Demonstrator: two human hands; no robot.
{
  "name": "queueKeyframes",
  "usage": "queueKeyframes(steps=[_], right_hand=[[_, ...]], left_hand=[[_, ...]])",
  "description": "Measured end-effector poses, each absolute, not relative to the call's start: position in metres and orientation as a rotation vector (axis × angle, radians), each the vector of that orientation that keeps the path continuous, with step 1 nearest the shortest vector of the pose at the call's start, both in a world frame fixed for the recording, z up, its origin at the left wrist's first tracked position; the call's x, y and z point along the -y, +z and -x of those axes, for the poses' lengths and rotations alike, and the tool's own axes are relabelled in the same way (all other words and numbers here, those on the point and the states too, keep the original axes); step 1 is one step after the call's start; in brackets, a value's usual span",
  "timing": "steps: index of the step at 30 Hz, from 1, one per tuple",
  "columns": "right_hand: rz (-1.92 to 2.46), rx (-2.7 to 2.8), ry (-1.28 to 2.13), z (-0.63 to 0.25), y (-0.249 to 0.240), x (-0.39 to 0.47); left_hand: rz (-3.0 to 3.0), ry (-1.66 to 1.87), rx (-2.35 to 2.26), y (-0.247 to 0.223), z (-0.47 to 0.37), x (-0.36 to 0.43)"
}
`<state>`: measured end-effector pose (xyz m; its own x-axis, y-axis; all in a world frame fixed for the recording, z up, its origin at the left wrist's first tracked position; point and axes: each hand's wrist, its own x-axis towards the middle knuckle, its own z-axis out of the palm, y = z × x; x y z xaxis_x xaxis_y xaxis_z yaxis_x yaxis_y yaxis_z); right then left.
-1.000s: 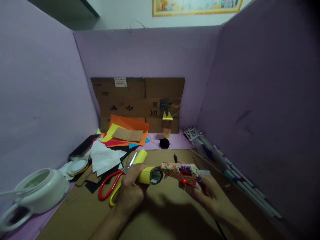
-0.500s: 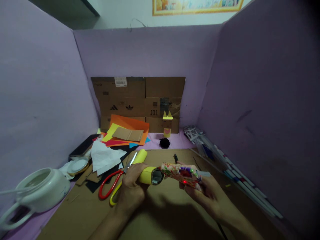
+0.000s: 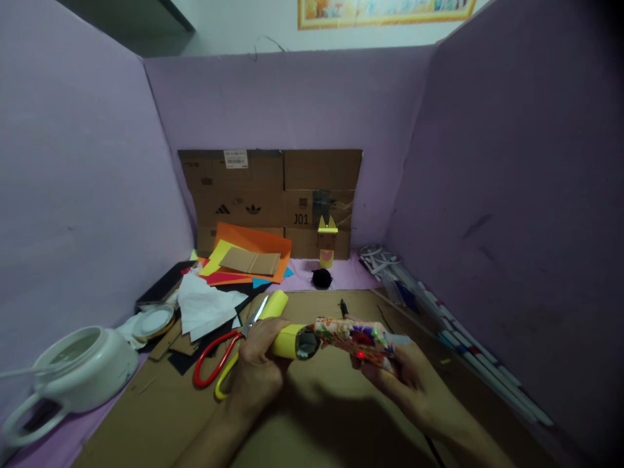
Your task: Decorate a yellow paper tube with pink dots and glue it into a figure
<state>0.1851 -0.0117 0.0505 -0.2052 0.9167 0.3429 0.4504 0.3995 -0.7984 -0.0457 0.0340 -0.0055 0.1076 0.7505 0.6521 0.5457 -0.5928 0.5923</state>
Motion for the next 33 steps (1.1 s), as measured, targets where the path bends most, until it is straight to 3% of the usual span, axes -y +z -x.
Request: queueKeyframes(steps=[33], right_hand=[[1.242,1.884,0.567,-0.192,0.034,0.019]], left_hand=[[-2.317,1.580,-1.225,-0.007,0.045,-0.036]])
